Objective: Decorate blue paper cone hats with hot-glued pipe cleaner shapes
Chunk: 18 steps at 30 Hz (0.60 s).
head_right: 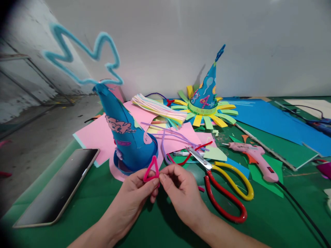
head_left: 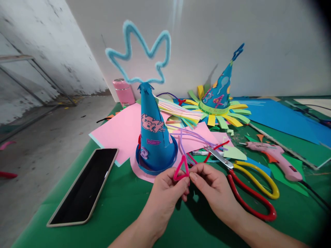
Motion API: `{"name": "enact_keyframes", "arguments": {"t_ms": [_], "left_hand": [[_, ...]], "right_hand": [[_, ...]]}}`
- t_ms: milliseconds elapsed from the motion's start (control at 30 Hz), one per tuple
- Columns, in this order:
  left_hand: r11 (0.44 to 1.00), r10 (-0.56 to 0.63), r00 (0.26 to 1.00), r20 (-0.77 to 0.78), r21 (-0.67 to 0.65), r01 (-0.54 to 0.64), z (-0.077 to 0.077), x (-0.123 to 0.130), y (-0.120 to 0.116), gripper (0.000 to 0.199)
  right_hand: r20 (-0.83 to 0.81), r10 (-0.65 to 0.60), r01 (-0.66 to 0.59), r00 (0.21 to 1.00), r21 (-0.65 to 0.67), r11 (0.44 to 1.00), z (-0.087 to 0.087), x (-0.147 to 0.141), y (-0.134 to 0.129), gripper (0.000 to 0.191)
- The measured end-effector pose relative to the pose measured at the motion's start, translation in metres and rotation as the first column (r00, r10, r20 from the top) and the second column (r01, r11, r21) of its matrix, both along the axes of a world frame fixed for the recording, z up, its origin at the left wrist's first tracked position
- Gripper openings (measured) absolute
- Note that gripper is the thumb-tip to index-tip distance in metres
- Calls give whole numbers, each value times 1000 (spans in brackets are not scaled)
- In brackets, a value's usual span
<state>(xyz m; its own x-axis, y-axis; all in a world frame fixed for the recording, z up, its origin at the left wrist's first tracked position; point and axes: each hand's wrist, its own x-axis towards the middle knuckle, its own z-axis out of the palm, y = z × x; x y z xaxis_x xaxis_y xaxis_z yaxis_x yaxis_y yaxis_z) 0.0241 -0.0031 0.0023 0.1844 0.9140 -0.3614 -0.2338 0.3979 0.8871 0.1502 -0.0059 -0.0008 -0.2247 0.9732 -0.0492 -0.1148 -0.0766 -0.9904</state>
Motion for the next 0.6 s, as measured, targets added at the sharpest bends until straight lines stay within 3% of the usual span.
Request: {"name": "enact_keyframes", "arguments": {"t_ms": [600], "left_hand": [[998, -64, 995, -82, 9, 65, 3, -1, -1, 16]], "right_hand": [[-56, 47, -50, 997, -40, 998, -1, 1, 3, 14]]}}
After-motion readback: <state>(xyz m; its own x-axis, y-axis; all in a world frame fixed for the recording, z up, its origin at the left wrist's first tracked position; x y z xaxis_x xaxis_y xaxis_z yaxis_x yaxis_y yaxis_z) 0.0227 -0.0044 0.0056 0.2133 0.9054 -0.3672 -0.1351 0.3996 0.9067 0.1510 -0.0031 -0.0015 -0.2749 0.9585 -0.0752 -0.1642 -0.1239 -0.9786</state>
